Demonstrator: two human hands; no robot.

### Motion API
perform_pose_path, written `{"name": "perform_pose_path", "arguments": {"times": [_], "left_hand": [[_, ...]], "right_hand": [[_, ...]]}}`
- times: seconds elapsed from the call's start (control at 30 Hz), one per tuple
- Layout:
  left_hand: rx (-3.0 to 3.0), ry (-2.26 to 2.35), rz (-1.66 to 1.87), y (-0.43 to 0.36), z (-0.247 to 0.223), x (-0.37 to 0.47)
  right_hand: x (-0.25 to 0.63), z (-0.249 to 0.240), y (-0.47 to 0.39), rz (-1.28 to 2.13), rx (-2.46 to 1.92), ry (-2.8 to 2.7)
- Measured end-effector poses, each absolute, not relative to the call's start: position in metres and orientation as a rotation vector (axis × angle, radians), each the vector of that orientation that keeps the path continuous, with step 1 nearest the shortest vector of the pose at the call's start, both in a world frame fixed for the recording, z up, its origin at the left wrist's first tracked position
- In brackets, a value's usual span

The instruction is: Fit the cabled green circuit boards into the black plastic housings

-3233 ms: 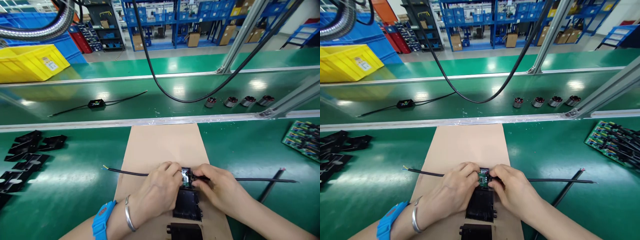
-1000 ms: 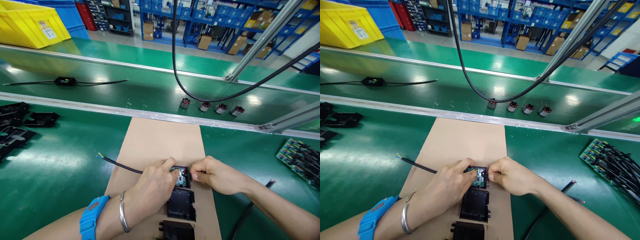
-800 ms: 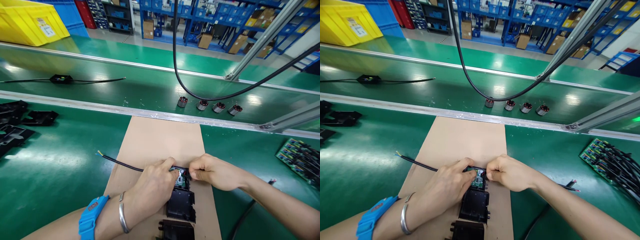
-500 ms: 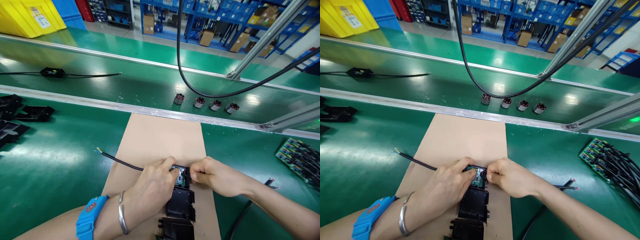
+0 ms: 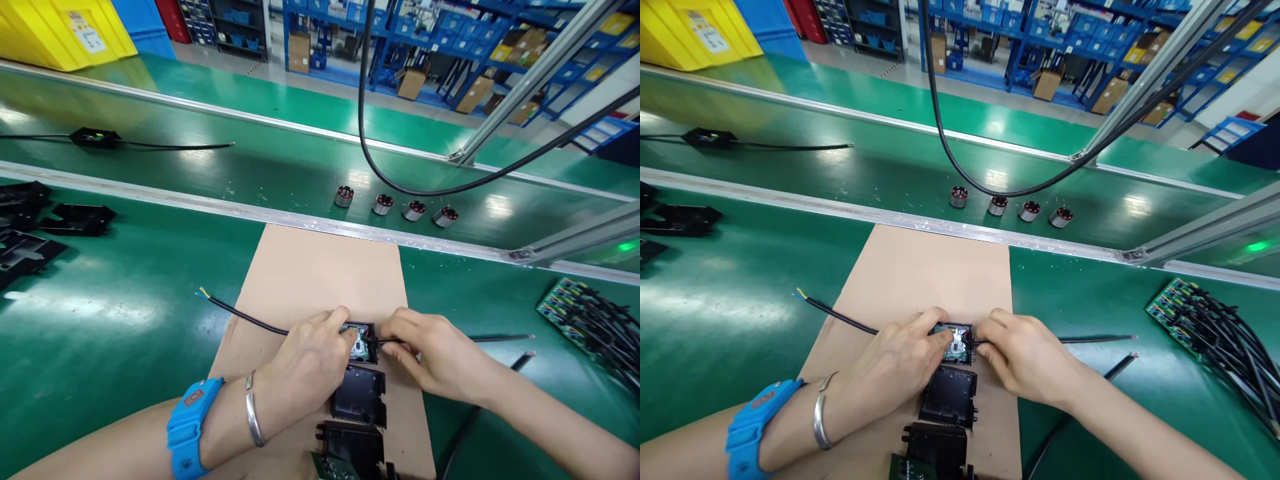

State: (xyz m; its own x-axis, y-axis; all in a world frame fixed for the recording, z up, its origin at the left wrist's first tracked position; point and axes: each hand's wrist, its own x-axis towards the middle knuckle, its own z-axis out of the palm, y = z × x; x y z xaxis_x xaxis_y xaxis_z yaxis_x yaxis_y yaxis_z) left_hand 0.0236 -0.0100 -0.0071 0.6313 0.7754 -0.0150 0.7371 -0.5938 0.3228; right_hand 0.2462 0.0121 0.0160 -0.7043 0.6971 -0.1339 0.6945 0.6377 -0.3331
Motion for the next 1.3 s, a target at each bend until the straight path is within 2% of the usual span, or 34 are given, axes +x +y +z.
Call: {"name": "perform_pose_path", "arguments": {"times": [0.1,0.17,0.47,0.6,0.8,1.0,1.07,1.3], "left_hand": [[2.558,1.216,0.191,-0.01,-0.007,0.024],[2.557,1.229,0.204,-0.01,-0.007,0.025],[2.57,1.234,0.217,-0.01,-0.008,0.024],[2.554,1.232,0.219,-0.01,-0.006,0.024],[2.624,1.123,0.342,-0.007,-0.01,0.021],[2.642,1.129,0.27,-0.008,-0.011,0.023],[2.663,1.146,0.237,-0.008,-0.01,0.025],[2.686,1.14,0.227,-0.007,-0.008,0.025]], "right_hand": [[0.255,0.002,0.001,0.157,-0.903,-2.906],[0.257,-0.006,-0.003,0.093,-0.821,-2.873],[0.237,0.016,0.026,0.909,-1.235,-2.871],[0.235,0.019,0.037,1.059,-1.252,-2.876],[0.24,0.017,0.032,0.881,-1.16,-2.909],[0.25,-0.002,0.011,0.124,-0.928,-2.922],[0.251,-0.01,0.008,0.013,-0.821,-2.876],[0.241,-0.017,0.016,0.415,-1.169,-2.618]]}}
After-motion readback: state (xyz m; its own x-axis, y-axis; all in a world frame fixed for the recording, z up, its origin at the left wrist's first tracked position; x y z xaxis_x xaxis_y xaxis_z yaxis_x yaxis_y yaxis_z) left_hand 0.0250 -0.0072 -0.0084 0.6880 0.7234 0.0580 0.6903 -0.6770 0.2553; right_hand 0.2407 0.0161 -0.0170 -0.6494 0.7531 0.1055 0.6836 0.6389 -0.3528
